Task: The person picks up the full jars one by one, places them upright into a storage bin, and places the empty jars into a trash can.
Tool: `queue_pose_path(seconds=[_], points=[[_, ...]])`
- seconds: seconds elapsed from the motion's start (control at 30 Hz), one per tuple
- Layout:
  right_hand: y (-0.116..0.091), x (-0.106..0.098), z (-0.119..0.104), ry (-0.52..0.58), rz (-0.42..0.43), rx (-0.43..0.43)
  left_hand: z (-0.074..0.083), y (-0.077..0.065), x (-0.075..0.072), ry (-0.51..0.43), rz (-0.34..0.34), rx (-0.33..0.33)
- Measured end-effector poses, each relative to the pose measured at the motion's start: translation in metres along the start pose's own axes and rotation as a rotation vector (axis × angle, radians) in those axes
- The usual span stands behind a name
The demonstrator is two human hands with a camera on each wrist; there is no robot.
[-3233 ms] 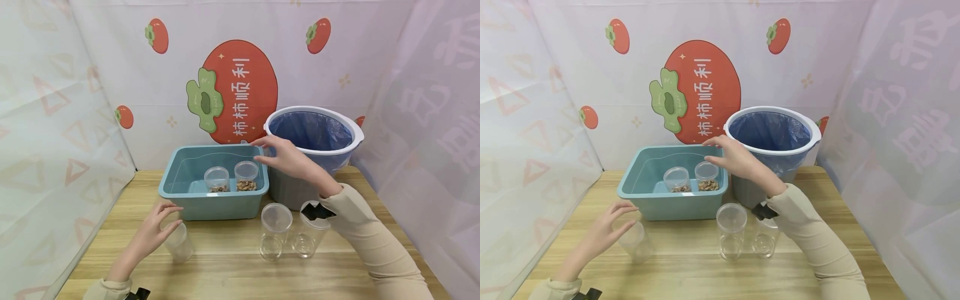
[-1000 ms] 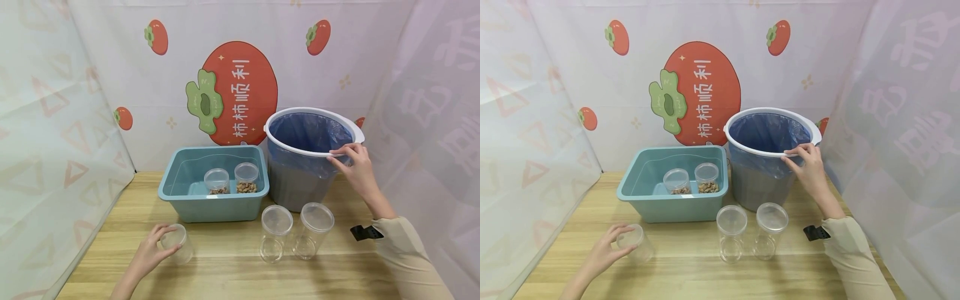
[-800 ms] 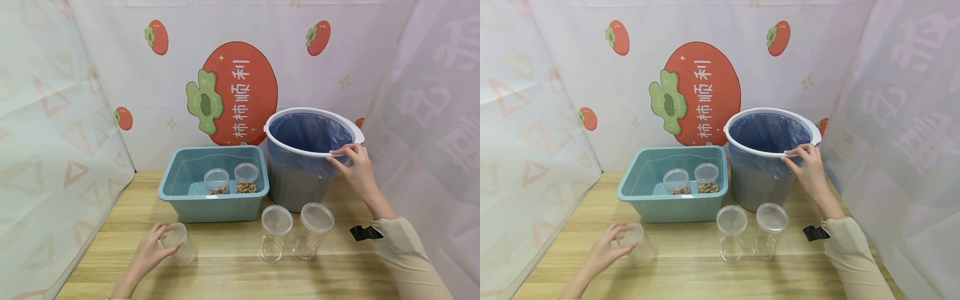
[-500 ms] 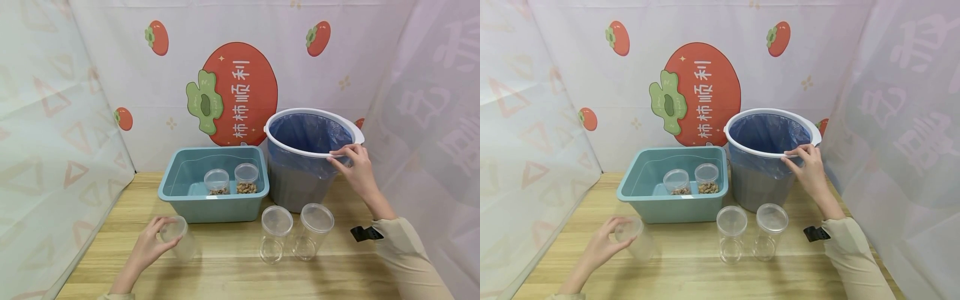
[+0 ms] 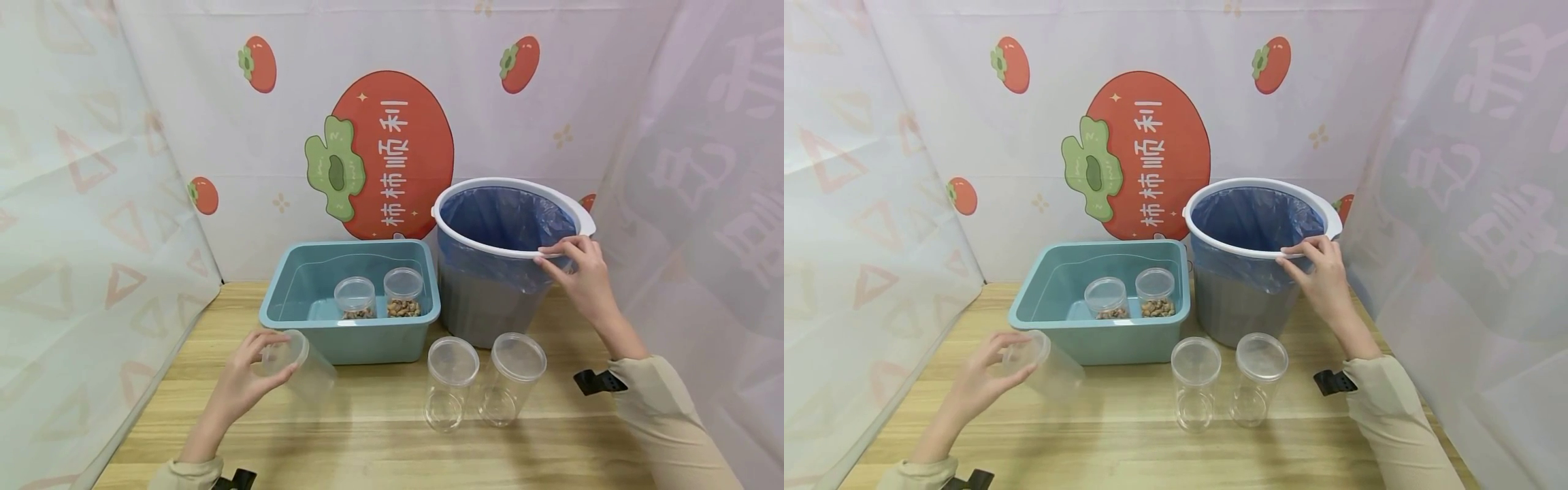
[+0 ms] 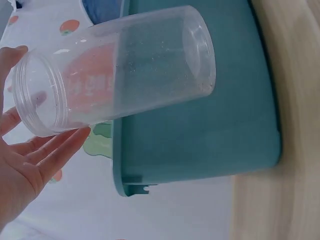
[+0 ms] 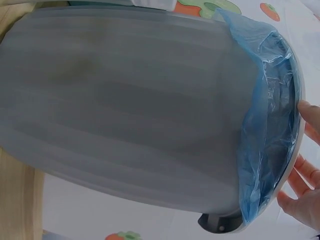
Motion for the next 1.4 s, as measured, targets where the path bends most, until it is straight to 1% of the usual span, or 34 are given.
queue_pose_path(seconds=[0.13, 0.23, 0.3, 0.4, 0.53, 0.6, 0.87, 1.0, 1.23, 1.4], points=[[0.000, 0.000, 0.000, 0.000, -0.006, 0.001, 0.026, 0.011, -0.008, -0.028, -0.011, 0.033], [0.000, 0.000, 0.000, -0.004, -0.007, 0.001, 0.037, 0.018, -0.011, -0.032, -0.013, 0.057], [0.000, 0.000, 0.000, -0.008, -0.003, 0.000, 0.038, 0.021, -0.011, -0.047, -0.004, 0.068], [0.000, 0.000, -0.001, -0.012, 0.005, -0.004, 0.032, 0.025, -0.009, -0.077, 0.011, 0.068], [0.000, 0.000, -0.001, -0.015, 0.013, -0.011, 0.022, 0.030, -0.005, -0.113, 0.028, 0.046], [0.000, 0.000, -0.001, -0.016, 0.013, -0.012, 0.022, 0.033, -0.003, -0.125, 0.035, 0.038], [0.000, 0.000, 0.000, -0.003, -0.002, -0.006, 0.036, 0.050, 0.002, -0.182, 0.081, 0.030], [0.000, 0.000, 0.000, -0.007, -0.002, -0.005, 0.041, 0.061, 0.005, -0.205, 0.090, 0.036], [-0.001, 0.000, -0.002, -0.013, 0.010, -0.007, 0.052, 0.083, 0.009, -0.222, 0.097, 0.054], [-0.001, -0.001, -0.002, -0.010, 0.017, -0.015, 0.062, 0.101, 0.013, -0.255, 0.124, 0.080]])
Point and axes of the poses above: each hand's wrist, its own y-axis towards the middle knuckle, its own x-axis out of the palm, z = x × y, the point moved 3 cm from there along y, towards the middle knuckle, and after that the axes turned 8 degrees about -x, right-handed, at the moved point
